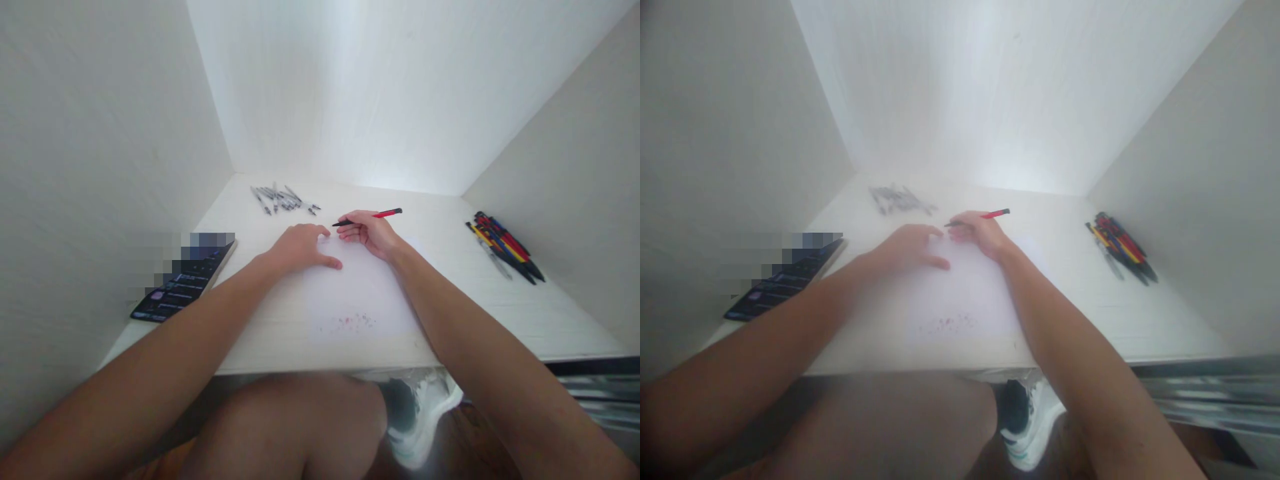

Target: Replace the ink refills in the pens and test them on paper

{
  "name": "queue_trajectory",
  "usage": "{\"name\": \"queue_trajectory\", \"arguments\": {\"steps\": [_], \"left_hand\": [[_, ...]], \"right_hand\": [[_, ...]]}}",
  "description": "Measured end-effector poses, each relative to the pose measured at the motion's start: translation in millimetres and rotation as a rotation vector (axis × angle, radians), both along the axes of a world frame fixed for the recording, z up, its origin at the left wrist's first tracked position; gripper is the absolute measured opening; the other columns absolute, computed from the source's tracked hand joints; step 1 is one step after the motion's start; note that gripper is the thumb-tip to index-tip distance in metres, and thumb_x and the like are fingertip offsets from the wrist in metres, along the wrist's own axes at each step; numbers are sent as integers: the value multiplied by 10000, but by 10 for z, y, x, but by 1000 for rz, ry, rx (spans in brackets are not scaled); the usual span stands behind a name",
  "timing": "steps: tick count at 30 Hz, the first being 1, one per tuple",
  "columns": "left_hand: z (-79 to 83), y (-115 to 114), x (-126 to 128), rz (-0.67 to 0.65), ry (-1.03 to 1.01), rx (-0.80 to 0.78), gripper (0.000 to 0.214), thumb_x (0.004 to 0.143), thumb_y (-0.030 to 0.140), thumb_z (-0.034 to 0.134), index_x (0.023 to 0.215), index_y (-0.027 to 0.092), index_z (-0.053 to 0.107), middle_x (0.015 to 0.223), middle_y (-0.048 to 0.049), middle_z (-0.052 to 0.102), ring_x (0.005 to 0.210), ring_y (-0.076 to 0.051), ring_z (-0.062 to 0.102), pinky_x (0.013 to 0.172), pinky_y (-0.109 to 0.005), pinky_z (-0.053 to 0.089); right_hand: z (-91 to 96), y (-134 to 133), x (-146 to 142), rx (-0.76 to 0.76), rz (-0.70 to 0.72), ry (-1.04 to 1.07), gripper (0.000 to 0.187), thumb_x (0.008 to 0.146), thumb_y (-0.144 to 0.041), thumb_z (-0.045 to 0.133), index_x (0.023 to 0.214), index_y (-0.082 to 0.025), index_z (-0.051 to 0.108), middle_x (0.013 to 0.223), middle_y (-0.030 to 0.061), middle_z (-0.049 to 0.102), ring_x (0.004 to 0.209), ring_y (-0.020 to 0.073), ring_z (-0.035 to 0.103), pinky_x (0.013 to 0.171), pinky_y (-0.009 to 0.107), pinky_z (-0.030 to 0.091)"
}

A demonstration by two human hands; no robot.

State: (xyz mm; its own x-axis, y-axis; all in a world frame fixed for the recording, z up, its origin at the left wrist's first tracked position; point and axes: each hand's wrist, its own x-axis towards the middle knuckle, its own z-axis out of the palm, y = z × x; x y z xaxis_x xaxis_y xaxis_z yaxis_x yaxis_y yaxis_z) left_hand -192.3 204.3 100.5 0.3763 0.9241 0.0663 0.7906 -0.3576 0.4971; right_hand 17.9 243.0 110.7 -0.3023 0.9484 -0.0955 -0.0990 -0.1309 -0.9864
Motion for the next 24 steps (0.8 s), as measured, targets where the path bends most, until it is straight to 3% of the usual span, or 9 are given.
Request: {"name": "queue_trajectory", "arguments": {"steps": [5, 14, 19, 24], "left_hand": [[50, -25, 18, 2, 92, 10, 870, 684, 795, 782, 1350, 239, 718, 1314, -140, 721, 1225, -370, 643, 1030, -425, 451], [124, -98, 41, 2, 103, -7, 804, 724, 756, 783, 1350, 253, 746, 1243, -133, 747, 1169, -369, 661, 1008, -420, 459], [76, -54, 37, 11, 135, 11, 909, 701, 814, 762, 1408, 245, 715, 1243, -152, 739, 1147, -393, 664, 984, -443, 464], [52, -33, 33, 26, 155, 16, 919, 685, 846, 744, 1409, 282, 717, 1111, -139, 750, 1042, -380, 675, 893, -426, 473]], "right_hand": [[-95, 38, 33, 123, 56, -135, 103, 729, -209, 782, 759, -145, 707, 690, 74, 738, 566, 138, 664, 556, 253, 551], [-249, 10, 57, 445, 97, -417, 121, 857, -250, 672, 766, -171, 673, 660, 42, 710, 550, 129, 627, 542, 263, 514], [-228, -7, 41, 499, 87, -489, 163, 873, -244, 642, 725, -176, 656, 613, 22, 664, 534, 115, 579, 512, 252, 459], [-217, -16, 32, 500, 72, -518, 167, 868, -235, 635, 710, -181, 644, 627, 23, 662, 546, 113, 576, 508, 250, 447]]}}
